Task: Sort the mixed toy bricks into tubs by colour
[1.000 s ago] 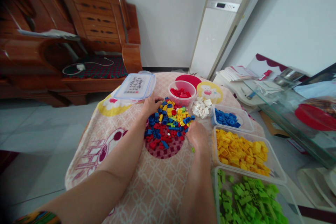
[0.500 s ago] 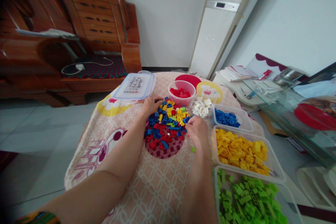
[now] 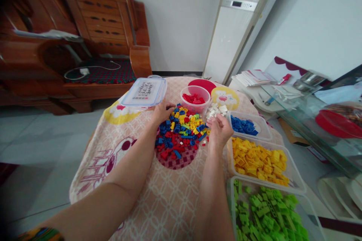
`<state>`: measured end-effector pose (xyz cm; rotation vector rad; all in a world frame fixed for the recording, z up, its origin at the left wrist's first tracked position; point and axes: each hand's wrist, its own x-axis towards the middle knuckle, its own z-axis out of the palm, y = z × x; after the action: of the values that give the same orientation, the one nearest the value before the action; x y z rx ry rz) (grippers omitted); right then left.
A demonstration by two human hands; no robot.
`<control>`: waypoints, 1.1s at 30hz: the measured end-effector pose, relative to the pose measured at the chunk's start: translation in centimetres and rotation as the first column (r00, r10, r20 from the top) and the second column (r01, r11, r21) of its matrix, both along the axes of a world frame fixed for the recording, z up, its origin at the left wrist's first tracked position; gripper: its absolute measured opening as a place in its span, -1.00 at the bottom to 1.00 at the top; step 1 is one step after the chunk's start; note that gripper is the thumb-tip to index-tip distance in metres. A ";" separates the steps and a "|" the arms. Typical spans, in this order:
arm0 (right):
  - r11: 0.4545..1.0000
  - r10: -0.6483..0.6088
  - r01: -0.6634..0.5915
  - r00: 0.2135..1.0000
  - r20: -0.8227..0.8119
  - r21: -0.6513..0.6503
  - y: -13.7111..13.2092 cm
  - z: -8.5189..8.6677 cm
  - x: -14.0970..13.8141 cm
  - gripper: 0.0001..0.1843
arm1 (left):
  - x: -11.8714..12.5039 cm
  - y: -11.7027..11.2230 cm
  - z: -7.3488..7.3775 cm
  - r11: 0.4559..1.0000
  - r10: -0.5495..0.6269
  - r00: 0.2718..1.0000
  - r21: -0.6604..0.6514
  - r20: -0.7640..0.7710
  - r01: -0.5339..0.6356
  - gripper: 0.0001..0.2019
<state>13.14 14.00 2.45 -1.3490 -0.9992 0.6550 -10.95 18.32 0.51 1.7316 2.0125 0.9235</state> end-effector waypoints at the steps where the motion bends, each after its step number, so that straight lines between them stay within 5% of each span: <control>1: 0.999 0.016 -0.016 1.000 0.000 -0.035 -0.3 0.2 -0.1 -0.40 | 0.0 0.0 0.0 1.000 -0.001 1.000 -0.001 0.000 0.001 -0.69; 10: 0.939 0.187 -0.056 0.912 0.366 -0.339 -1.5 0.6 1.9 -0.57 | 0.0 0.0 -0.1 1.000 0.009 1.000 -0.003 0.019 -0.009 -0.69; 15: 0.858 0.397 -0.020 0.661 0.636 -0.514 -2.2 1.1 2.9 -0.72 | 0.0 0.1 -0.2 1.000 0.004 1.000 -0.007 0.014 -0.004 -0.69; 21: 0.721 0.647 -0.041 0.398 0.651 -0.691 -2.9 1.1 2.3 -0.82 | -0.1 0.1 -0.1 1.000 -0.010 1.000 -0.015 -0.021 0.010 -0.68; 24: 0.725 0.655 0.002 0.306 0.691 -0.689 -2.8 0.9 2.0 -0.82 | -0.1 0.2 -0.1 1.000 -0.005 1.000 -0.020 -0.028 0.004 -0.68; 27: 0.744 0.636 0.008 0.298 0.711 -0.669 -2.7 0.8 2.0 -0.76 | 0.0 0.2 -0.2 1.000 -0.003 1.000 -0.010 -0.017 0.002 -0.68; 33: 0.766 0.582 -0.009 0.432 0.688 -0.642 -3.1 1.5 2.2 -0.71 | -0.1 0.3 -0.4 1.000 -0.006 1.000 0.004 0.007 0.006 -0.69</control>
<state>15.38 10.92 3.99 -2.1453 -2.0737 0.5276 -11.04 18.60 0.11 1.7330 2.0017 0.9307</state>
